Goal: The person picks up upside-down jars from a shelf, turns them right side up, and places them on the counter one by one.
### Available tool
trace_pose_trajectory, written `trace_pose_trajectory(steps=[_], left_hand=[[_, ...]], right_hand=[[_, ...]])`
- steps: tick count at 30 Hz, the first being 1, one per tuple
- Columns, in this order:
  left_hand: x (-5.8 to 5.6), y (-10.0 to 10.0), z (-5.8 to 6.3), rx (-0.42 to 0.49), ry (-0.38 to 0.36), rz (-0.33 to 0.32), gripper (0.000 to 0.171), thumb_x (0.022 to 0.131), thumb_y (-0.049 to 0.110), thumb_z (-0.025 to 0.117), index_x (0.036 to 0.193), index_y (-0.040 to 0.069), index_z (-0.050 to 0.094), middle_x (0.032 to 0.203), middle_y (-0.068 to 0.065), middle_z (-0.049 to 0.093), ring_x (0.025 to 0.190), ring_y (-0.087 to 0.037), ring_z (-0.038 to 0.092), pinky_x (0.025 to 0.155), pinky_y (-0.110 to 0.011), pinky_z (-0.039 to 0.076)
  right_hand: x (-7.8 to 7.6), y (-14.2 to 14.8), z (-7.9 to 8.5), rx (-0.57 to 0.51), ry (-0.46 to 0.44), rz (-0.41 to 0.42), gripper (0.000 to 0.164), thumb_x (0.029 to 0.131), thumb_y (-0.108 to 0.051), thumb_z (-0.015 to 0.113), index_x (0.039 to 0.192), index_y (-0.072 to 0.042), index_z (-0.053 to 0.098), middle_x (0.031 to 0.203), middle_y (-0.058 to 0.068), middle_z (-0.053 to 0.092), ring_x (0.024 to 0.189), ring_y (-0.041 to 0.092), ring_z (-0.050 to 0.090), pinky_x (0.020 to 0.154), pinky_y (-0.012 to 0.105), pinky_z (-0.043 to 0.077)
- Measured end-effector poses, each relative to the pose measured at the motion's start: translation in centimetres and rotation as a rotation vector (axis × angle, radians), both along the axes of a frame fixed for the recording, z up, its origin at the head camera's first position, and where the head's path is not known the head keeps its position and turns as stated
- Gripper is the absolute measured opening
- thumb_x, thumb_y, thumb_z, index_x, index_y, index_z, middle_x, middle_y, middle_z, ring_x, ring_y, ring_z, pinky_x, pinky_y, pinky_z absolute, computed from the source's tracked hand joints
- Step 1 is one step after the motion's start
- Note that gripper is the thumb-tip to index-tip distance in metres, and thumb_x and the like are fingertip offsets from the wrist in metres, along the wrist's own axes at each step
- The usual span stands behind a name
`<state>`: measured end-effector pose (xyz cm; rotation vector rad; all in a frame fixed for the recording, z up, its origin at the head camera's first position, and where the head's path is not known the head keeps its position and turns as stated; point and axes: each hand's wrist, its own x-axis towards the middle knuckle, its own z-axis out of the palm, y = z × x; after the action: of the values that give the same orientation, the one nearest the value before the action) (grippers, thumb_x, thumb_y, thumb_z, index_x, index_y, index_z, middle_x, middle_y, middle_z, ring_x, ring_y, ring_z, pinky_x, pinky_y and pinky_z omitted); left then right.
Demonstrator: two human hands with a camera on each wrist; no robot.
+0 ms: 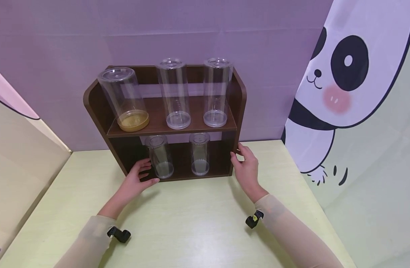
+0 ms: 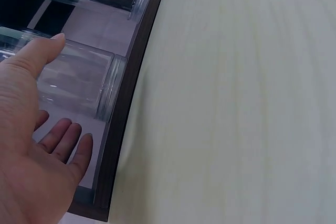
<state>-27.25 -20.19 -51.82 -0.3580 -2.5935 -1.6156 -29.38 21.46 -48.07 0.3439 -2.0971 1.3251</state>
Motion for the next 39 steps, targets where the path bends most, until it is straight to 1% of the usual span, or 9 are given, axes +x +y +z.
trace_pose_trajectory(steps=[7,9,14,20,26,32,39], left_hand=[[-0.9,0.5,-0.3,-0.029,-0.029,0.011,0.090,0.095,0.015,0.090,0.165,-0.001,0.035,0.162,-0.026,0.045,0.150,-0.046,0.045,0.124,-0.062,0.042],[-1.2,0.8,-0.3,-0.037,-0.030,0.019,0.090,0.095,0.017,0.090,0.165,-0.001,0.036,0.161,-0.026,0.046,0.150,-0.046,0.046,0.124,-0.061,0.042],[-1.6,1.2,-0.4,-0.048,-0.044,0.043,0.091,0.095,0.017,0.091,0.165,0.001,0.035,0.161,-0.026,0.046,0.150,-0.045,0.046,0.124,-0.060,0.042],[-1.8,1.7,-0.5,-0.027,-0.046,0.041,0.092,0.094,0.012,0.091,0.165,0.000,0.035,0.161,-0.027,0.046,0.150,-0.046,0.046,0.125,-0.059,0.041],[-2.2,2.0,-0.8,-0.019,-0.068,0.040,0.093,0.095,0.014,0.091,0.167,0.001,0.033,0.163,-0.028,0.044,0.152,-0.047,0.045,0.124,-0.058,0.042],[-2.4,2.1,-1.0,-0.004,-0.079,0.042,0.091,0.096,0.015,0.090,0.166,0.002,0.034,0.164,-0.025,0.045,0.153,-0.046,0.045,0.124,-0.056,0.043],[-2.3,2.3,-0.6,-0.011,-0.106,0.044,0.086,0.098,0.021,0.089,0.165,0.005,0.037,0.164,-0.024,0.047,0.153,-0.045,0.047,0.124,-0.055,0.044]], right_hand=[[0.2,-0.1,0.3,0.001,-0.015,-0.002,0.032,0.103,0.002,0.075,0.134,-0.004,0.076,0.122,0.015,0.076,0.111,0.040,0.077,0.076,0.008,0.057],[0.2,-0.1,0.3,0.000,-0.014,-0.001,0.032,0.102,0.002,0.075,0.134,-0.004,0.076,0.122,0.015,0.075,0.111,0.040,0.077,0.076,0.008,0.057],[0.1,-0.1,0.2,0.002,-0.012,-0.002,0.032,0.102,0.003,0.074,0.134,-0.003,0.075,0.122,0.016,0.075,0.111,0.040,0.077,0.076,0.009,0.057],[0.2,-0.2,0.3,0.004,-0.017,0.000,0.032,0.103,0.002,0.075,0.134,-0.004,0.075,0.122,0.015,0.075,0.111,0.040,0.077,0.075,0.010,0.057],[0.2,-0.1,0.1,-0.001,-0.024,-0.002,0.034,0.103,0.002,0.074,0.136,-0.005,0.075,0.124,0.014,0.075,0.112,0.039,0.076,0.076,0.009,0.057],[0.3,-0.1,0.2,0.009,-0.023,-0.005,0.034,0.103,0.003,0.074,0.136,-0.004,0.075,0.123,0.015,0.075,0.111,0.039,0.077,0.075,0.008,0.056],[0.2,-0.1,0.2,0.023,-0.020,-0.010,0.035,0.103,0.003,0.074,0.137,-0.005,0.074,0.123,0.015,0.074,0.112,0.038,0.077,0.075,0.008,0.056]])
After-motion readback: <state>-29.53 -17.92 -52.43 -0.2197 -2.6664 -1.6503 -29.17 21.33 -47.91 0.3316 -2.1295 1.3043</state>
